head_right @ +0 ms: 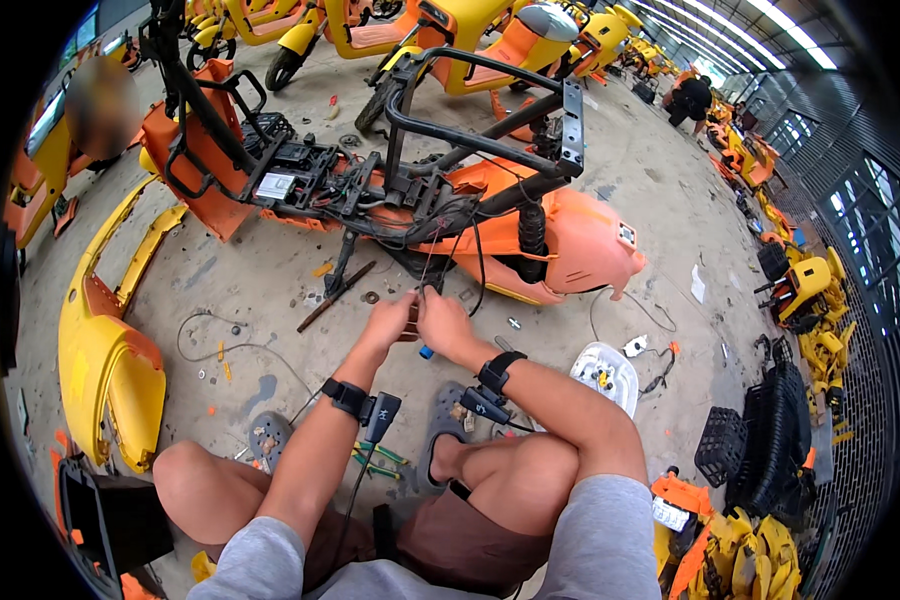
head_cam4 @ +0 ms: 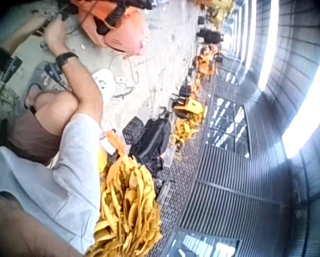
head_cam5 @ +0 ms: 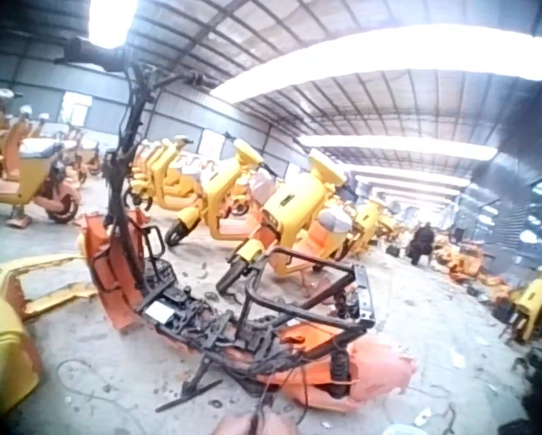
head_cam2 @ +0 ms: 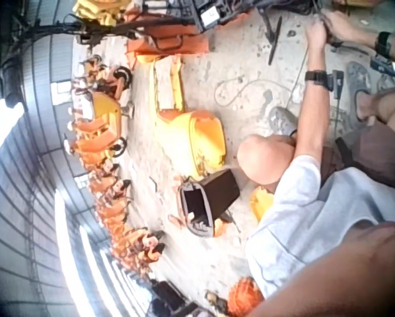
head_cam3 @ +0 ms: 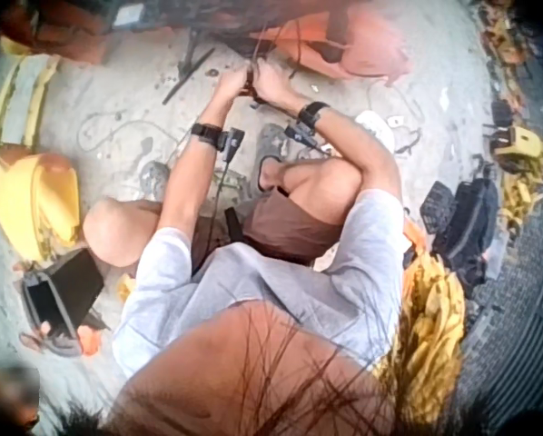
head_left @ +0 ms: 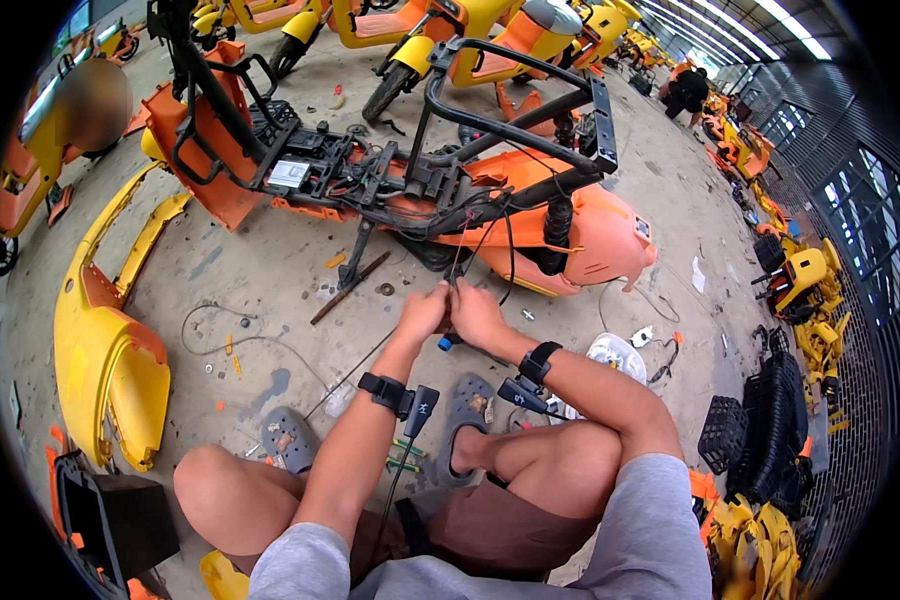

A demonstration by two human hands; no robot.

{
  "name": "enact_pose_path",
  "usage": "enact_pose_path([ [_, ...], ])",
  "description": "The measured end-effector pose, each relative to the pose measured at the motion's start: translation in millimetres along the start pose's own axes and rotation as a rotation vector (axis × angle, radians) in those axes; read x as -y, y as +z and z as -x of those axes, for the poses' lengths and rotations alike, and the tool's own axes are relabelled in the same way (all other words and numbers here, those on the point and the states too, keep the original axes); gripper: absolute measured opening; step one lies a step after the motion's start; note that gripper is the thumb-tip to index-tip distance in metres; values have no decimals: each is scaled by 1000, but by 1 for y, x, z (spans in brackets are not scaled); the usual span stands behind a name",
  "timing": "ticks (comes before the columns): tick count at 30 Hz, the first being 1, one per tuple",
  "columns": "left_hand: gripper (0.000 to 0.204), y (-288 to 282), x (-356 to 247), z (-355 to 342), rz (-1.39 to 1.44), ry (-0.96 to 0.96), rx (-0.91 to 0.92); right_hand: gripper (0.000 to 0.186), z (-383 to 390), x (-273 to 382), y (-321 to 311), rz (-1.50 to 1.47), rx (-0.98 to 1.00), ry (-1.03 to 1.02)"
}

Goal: The person manipulates electrical wiring on the frame of an orange electric scooter, using pliers to strip insulation and a screwdriver to adjust components.

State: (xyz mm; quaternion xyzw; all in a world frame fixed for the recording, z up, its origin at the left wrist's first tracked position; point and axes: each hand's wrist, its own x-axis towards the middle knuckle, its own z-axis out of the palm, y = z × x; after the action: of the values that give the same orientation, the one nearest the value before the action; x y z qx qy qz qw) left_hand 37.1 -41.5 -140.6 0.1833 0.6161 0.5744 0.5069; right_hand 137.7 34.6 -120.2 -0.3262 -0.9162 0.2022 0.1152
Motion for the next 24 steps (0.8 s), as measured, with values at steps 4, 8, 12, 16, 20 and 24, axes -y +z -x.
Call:
enact_pose_path([
  [4, 42, 0, 11, -11, 101, -73, 91, 25, 1, -5, 6, 36, 8, -18],
  [8, 30, 12, 9, -15, 684, -70, 242, 36, -3, -2, 10, 45, -21, -15],
  [12, 29, 20, 20, -26, 858, 13, 262, 37, 2, 2, 4, 21, 12, 38],
  [16, 23, 22, 25, -26, 852, 14, 172, 32, 3, 2, 5, -28, 17, 28],
  [20, 20, 19, 33, -30, 806, 56, 124, 27, 6, 4, 9, -59, -10, 49],
  [24, 21, 22, 32, -19, 817, 74, 104, 25, 6, -2, 16, -70, -41, 20],
])
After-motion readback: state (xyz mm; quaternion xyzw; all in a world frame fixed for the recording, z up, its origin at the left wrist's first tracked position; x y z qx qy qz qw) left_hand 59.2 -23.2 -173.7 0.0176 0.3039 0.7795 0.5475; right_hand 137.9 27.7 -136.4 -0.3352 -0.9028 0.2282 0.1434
